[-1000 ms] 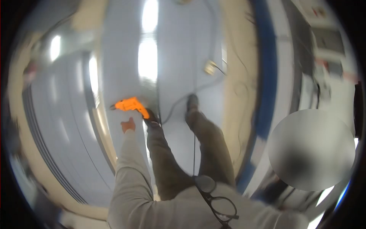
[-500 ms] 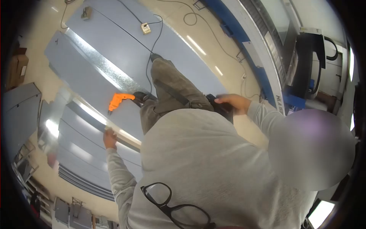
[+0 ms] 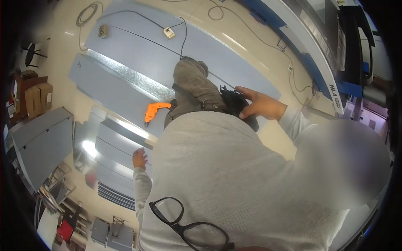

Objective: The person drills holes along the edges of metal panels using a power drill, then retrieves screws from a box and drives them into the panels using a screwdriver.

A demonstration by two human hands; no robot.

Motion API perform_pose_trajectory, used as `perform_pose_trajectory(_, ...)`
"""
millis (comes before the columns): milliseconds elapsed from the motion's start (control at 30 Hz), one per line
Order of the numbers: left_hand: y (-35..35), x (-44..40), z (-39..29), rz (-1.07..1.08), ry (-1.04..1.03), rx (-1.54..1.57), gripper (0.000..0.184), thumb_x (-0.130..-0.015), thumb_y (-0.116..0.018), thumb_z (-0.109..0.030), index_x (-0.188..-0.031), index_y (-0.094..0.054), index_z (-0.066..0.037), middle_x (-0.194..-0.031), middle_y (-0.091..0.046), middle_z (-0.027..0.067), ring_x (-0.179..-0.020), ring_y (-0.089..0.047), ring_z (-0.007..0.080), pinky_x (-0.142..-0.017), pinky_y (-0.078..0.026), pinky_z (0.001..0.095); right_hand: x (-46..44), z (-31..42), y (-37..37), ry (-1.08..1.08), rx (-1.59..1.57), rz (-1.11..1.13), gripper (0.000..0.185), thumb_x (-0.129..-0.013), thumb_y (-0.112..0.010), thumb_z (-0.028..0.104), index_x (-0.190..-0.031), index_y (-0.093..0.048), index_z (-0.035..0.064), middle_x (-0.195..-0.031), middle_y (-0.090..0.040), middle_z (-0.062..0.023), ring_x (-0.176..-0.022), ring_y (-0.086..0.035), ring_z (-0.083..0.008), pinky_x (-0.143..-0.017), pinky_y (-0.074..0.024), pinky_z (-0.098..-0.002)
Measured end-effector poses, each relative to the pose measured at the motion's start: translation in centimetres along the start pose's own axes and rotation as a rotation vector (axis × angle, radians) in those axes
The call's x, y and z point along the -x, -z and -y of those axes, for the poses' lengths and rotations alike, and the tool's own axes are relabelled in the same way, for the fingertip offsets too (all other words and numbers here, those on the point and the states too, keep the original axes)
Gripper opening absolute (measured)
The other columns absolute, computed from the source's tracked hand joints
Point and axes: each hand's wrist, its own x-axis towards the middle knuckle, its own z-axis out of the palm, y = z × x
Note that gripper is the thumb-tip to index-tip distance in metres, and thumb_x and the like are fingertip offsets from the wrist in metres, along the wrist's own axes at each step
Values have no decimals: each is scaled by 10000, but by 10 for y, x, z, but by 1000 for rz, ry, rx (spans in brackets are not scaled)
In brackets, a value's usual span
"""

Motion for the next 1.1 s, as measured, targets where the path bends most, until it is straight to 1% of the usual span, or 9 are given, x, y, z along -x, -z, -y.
perform_pose_trajectory(300, -16, -12, -83, 7, -179, 32, 424, -972, -725, -453, -1246, -594, -156, -1140, -672, -4, -1032, -645, 202, -888, -499, 400, -21, -32, 10, 57, -243, -119, 1055, -772, -825, -1, -1677, -284, 34, -1278, -688, -218, -848, -728, -167, -627, -543, -261)
perform_pose_trajectory(400, -17, -9, -72, 8, -158, 34, 387, -976, -714, -404, -1237, -601, -142, -1126, -671, -1, -990, -646, 191, -819, -497, 363, -13, -26, 7, 55, -290, -92, 975, -800, -787, -26, -1659, -327, 7, -1515, -525, -237, -1360, -545, -288, -1127, -450, -368)
perform_pose_trajectory(500, -9, -23, -35, 26, -94, -48, 388, -953, -710, -325, -1273, -616, -127, -1114, -673, 32, -930, -665, 206, -736, -504, 356, -22, -36, 11, 85, -268, -90, 1099, -782, -844, 20, -1687, -221, 25, -1273, -683, -248, -972, -773, -249, -774, -633, -327)
perform_pose_trajectory(600, -13, -4, -19, 5, -17, -147, 411, -943, -707, -344, -1283, -619, -131, -1122, -669, 52, -943, -674, 235, -735, -508, 373, -20, -24, 11, 74, -165, -54, 1121, -784, -858, 31, -1692, -200, 21, -1413, -602, -285, -1123, -735, -278, -859, -628, -355)
perform_pose_trajectory(733, -17, -6, 13, 19, -6, -85, 386, -935, -700, -318, -1267, -653, -126, -1127, -694, 59, -986, -692, 251, -738, -529, 400, -7, 8, -1, -39, -5, 15, 1222, -803, -927, 301, -1697, -154, -11, -1695, -315, -273, -1509, -405, -333, -1159, -430, -408)
perform_pose_trajectory(933, -40, -51, 52, -73, -358, -406, 460, -918, -752, -417, -1235, -705, -86, -1065, -723, 87, -926, -722, 237, -691, -571, 384, -33, -1, -3, -88, 42, 96, 1170, -774, -851, 223, -1683, -144, 17, -1379, -594, -211, -1103, -664, -271, -752, -595, -420)
perform_pose_trajectory(1000, -54, -40, 33, -126, -211, -165, 515, -902, -784, -474, -1209, -718, -66, -1040, -731, 108, -881, -734, 227, -666, -576, 371, -63, -30, 18, -109, -30, 128, 1163, -780, -819, 171, -1687, -107, 28, -1295, -649, -203, -966, -720, -255, -626, -620, -401)
perform_pose_trajectory(1067, -70, -34, 23, -201, -145, -26, 544, -877, -798, -523, -1137, -733, -50, -1059, -740, 115, -875, -740, 205, -645, -572, 365, -65, 0, 27, -247, 124, 201, 1248, -782, -846, 233, -1709, -35, 29, -1293, -649, -218, -935, -706, -269, -682, -611, -413)
perform_pose_trajectory(1100, -74, -34, 15, -169, -166, -87, 525, -912, -750, -515, -1169, -740, -57, -1124, -736, 153, -981, -718, 262, -786, -553, 401, -68, 18, 29, -208, 294, 147, 1283, -762, -877, 303, -1707, -61, 12, -1329, -637, -240, -973, -706, -282, -736, -609, -424)
